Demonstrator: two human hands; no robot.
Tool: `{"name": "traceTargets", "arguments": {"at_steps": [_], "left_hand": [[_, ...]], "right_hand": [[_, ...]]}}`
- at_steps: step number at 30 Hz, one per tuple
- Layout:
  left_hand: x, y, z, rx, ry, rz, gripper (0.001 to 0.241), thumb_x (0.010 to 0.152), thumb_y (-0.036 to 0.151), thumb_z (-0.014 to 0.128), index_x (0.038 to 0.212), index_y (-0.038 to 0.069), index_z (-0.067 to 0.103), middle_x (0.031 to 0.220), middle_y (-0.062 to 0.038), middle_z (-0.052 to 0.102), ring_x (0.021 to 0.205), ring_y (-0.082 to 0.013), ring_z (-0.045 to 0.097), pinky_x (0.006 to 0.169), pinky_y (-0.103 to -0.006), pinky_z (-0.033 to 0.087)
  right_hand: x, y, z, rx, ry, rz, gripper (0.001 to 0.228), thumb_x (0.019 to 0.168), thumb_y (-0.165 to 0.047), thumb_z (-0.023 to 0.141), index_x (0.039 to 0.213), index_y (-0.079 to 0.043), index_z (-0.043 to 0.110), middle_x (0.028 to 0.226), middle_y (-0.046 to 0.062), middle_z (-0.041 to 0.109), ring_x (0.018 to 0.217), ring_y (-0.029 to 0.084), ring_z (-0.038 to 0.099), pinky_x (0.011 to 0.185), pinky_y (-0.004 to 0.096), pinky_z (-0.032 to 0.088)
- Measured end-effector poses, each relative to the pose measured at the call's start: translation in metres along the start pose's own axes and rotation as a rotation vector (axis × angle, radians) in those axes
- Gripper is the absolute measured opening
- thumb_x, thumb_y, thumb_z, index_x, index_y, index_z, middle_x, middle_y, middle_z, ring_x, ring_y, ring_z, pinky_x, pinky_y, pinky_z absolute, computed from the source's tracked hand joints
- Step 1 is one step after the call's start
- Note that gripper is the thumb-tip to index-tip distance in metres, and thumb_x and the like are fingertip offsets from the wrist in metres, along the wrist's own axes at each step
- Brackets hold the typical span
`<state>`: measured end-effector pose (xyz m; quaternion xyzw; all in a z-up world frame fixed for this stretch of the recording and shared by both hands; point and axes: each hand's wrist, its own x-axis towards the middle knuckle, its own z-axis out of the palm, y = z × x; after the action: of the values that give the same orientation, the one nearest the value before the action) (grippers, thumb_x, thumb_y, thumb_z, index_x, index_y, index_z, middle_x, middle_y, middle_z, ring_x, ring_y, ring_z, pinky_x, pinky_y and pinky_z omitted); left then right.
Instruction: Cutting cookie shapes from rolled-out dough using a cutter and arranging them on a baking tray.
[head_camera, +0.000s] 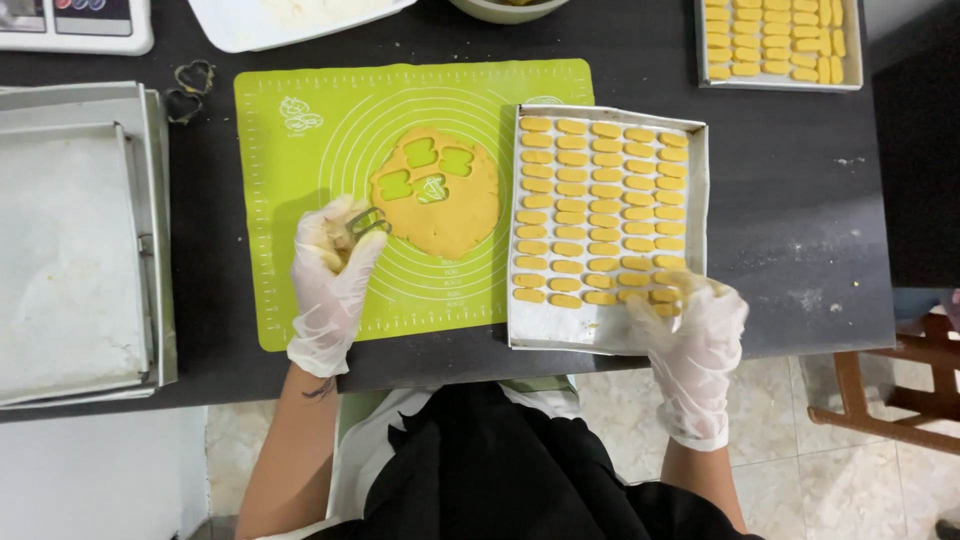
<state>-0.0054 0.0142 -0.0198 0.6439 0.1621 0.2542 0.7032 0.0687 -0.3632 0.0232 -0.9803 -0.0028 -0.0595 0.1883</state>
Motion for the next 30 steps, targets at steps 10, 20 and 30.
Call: {"name": "traceTargets", "arguments": {"at_steps": [10,20,30], "left_hand": [[0.023,-0.008,0.011,0.529,-0.172,0.169,0.053,0.080,0.038,0.089,0.121,0.017,0.064,0.110,-0.004,0.069,0.113,-0.0290,0.058,0.102,-0.0434,0.045],[0.034,-0.016,-0.006,0.846,-0.199,0.149,0.037,0.084,0.043,0.077,0.115,0.028,0.065,0.117,0.007,0.070,0.110,-0.0288,0.051,0.089,-0.0478,0.031],[0.036,-0.010,-0.006,0.841,-0.207,0.084,0.037,0.084,0.042,0.075,0.117,0.028,0.065,0.118,0.006,0.071,0.114,-0.0306,0.051,0.092,-0.0505,0.030]], "right_hand": [[0.021,0.053,0.030,-0.027,-0.007,0.269,0.036,0.107,-0.029,0.058,0.141,-0.020,0.064,0.120,0.007,0.071,0.111,0.034,0.067,0.093,0.050,0.054],[0.033,0.051,0.001,-0.118,-0.027,0.204,0.033,0.112,-0.014,0.046,0.129,-0.014,0.074,0.110,0.009,0.074,0.090,0.031,0.069,0.074,0.047,0.057],[0.034,0.066,0.002,-0.198,0.009,0.116,0.035,0.106,-0.007,0.050,0.127,-0.012,0.077,0.107,0.018,0.074,0.088,0.039,0.069,0.068,0.054,0.057]]}}
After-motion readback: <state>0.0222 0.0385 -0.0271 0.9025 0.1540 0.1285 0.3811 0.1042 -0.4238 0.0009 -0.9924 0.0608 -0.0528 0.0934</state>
